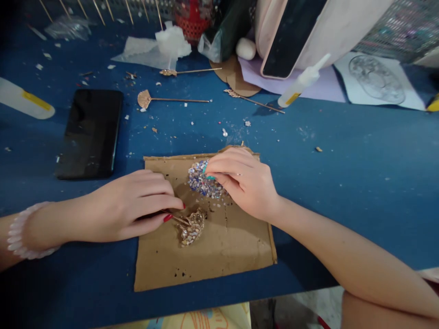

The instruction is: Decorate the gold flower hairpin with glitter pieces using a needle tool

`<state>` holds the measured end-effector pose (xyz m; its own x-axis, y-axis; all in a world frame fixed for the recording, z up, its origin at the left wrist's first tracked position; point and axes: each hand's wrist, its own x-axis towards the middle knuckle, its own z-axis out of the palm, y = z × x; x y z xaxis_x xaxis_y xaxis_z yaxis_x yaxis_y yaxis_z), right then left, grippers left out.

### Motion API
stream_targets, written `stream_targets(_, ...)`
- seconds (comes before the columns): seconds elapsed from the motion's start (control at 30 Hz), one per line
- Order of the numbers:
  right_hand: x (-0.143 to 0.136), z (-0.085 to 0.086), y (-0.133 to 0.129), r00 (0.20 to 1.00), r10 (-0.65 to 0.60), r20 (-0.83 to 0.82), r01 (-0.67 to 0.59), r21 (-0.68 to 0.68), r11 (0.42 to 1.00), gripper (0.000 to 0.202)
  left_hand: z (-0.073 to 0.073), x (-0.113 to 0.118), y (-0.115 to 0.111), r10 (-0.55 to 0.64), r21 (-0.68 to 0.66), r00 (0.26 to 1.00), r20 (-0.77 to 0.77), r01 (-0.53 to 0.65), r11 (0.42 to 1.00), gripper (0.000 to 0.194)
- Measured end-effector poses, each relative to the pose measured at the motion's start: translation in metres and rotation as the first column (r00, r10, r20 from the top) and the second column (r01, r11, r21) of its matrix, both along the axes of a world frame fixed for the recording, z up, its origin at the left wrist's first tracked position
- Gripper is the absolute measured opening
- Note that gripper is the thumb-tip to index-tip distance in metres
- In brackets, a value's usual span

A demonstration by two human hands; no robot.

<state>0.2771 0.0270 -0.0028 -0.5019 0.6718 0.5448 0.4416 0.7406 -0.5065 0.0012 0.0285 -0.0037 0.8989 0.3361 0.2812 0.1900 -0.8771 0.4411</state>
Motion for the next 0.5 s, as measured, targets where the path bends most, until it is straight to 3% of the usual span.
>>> stream_targets(0.5, -0.0015, 0.0023, -0.0001, 0.999, 0.023, -0.041, -0.024, -0.023, 0.999, 0.022, -0.0001, -0.0024, -0.0046, 0.007, -0.021, 1.0, 0.004, -0.007, 1.0, 0.021)
